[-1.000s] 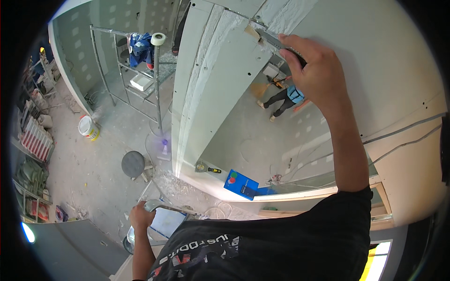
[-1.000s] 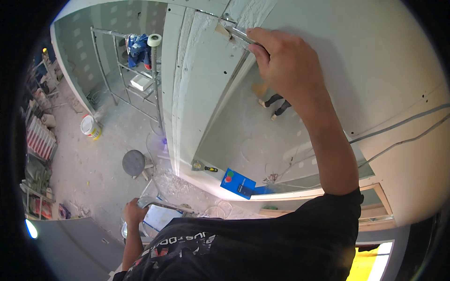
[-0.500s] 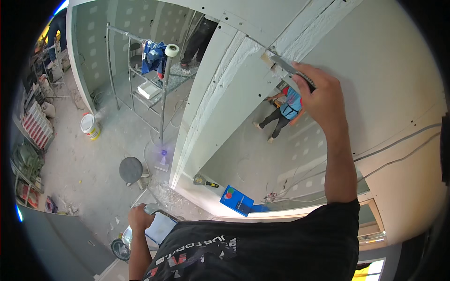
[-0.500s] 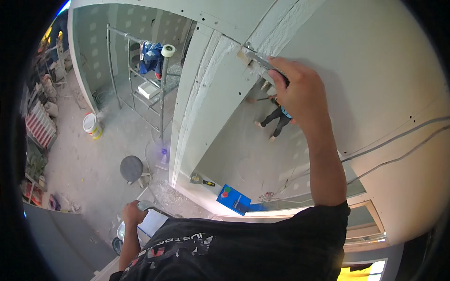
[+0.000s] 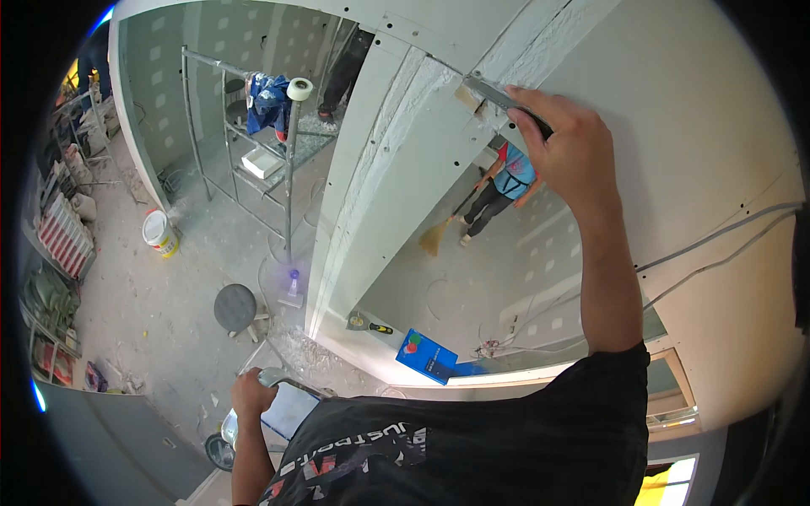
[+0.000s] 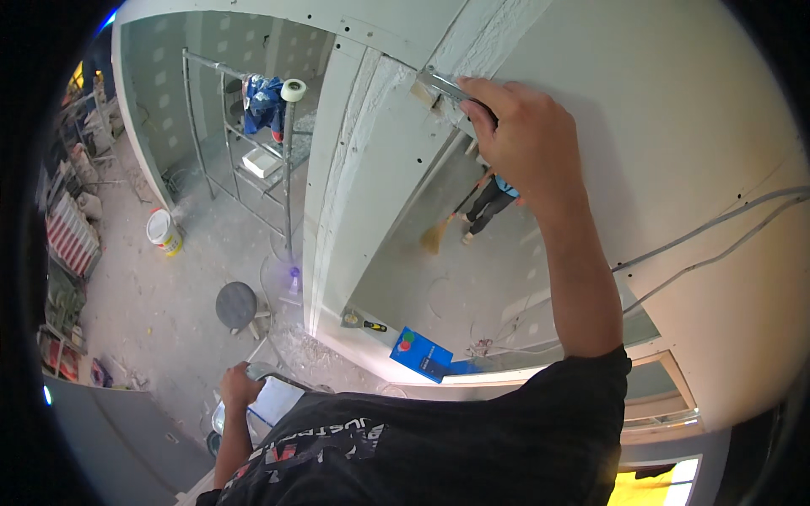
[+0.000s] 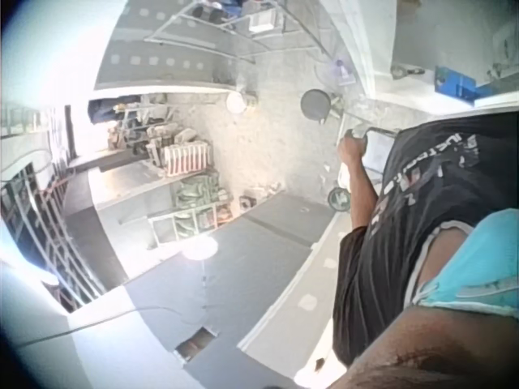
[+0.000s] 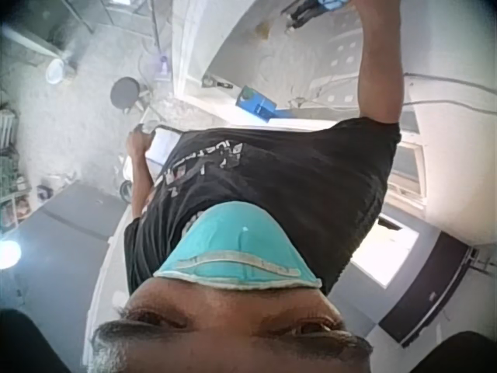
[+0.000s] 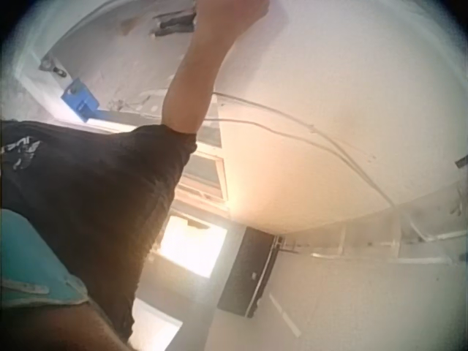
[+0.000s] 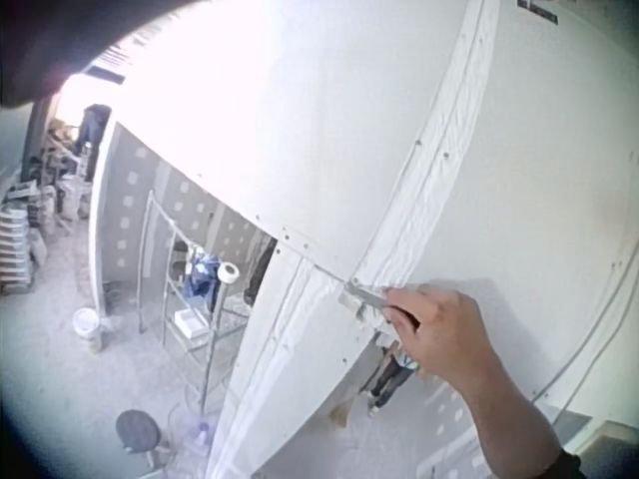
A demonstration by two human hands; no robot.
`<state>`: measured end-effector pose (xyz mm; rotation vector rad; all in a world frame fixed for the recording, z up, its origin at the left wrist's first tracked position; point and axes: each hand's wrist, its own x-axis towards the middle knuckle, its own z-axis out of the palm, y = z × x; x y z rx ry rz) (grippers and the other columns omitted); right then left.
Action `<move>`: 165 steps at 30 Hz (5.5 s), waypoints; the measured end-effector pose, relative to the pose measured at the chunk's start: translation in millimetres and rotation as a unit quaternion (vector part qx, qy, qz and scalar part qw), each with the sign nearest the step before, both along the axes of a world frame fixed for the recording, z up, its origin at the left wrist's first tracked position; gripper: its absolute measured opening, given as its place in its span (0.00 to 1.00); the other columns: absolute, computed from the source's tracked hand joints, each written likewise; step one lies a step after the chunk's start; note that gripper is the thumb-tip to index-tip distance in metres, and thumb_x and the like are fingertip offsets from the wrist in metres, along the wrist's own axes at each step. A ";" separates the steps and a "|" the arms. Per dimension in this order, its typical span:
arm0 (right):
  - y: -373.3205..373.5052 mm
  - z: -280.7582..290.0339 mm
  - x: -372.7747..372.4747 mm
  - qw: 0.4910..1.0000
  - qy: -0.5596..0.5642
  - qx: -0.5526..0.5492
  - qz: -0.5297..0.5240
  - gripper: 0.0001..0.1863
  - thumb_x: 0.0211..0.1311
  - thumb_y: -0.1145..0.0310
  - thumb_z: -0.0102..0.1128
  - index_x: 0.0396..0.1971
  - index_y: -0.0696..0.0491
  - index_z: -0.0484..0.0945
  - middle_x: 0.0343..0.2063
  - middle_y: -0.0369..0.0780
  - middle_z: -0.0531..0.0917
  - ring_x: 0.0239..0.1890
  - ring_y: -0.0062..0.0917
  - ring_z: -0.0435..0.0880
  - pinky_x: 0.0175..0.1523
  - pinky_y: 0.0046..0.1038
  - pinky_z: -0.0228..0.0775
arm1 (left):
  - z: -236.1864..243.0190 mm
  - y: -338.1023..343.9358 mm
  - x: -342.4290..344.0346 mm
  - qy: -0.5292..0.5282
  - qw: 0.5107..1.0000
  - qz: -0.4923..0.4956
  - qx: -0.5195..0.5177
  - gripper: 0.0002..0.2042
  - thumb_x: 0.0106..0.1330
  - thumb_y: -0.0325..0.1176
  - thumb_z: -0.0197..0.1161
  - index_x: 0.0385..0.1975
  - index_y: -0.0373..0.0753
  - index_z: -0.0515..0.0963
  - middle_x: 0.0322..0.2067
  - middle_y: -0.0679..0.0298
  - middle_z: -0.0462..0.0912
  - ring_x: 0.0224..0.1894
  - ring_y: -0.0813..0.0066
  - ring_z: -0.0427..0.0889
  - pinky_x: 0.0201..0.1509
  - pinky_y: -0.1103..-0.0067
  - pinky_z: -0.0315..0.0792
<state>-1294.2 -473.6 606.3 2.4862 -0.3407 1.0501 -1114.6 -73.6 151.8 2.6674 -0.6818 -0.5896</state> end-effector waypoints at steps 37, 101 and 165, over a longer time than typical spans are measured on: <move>1.5 9.4 4.7 0.999 0.031 0.026 0.027 0.12 0.65 0.66 0.68 0.47 0.47 0.87 0.29 0.43 0.86 0.30 0.41 0.84 0.37 0.39 0.76 | -1.5 5.0 2.4 -0.001 1.000 0.002 -0.004 0.23 0.48 0.45 0.77 0.44 0.43 0.87 0.40 0.50 0.89 0.45 0.49 0.87 0.52 0.59 0.81; 38.9 -146.5 18.0 0.805 -0.372 0.447 0.116 0.13 0.74 0.63 0.62 0.49 0.57 0.80 0.18 0.30 0.71 0.20 0.13 0.67 0.26 0.23 0.60 | -37.2 10.1 11.9 -0.037 0.998 -0.044 0.004 0.24 0.50 0.51 0.74 0.43 0.42 0.87 0.40 0.47 0.88 0.46 0.45 0.87 0.52 0.58 0.81; -3.1 -32.5 12.9 0.998 -0.037 0.055 -0.021 0.05 0.68 0.72 0.52 0.35 0.51 0.78 0.24 0.44 0.84 0.27 0.44 0.85 0.33 0.45 0.77 | -27.7 -44.0 1.7 -0.028 0.998 -0.062 -0.010 0.15 0.62 0.44 0.65 0.43 0.42 0.87 0.45 0.54 0.88 0.50 0.51 0.86 0.54 0.60 0.79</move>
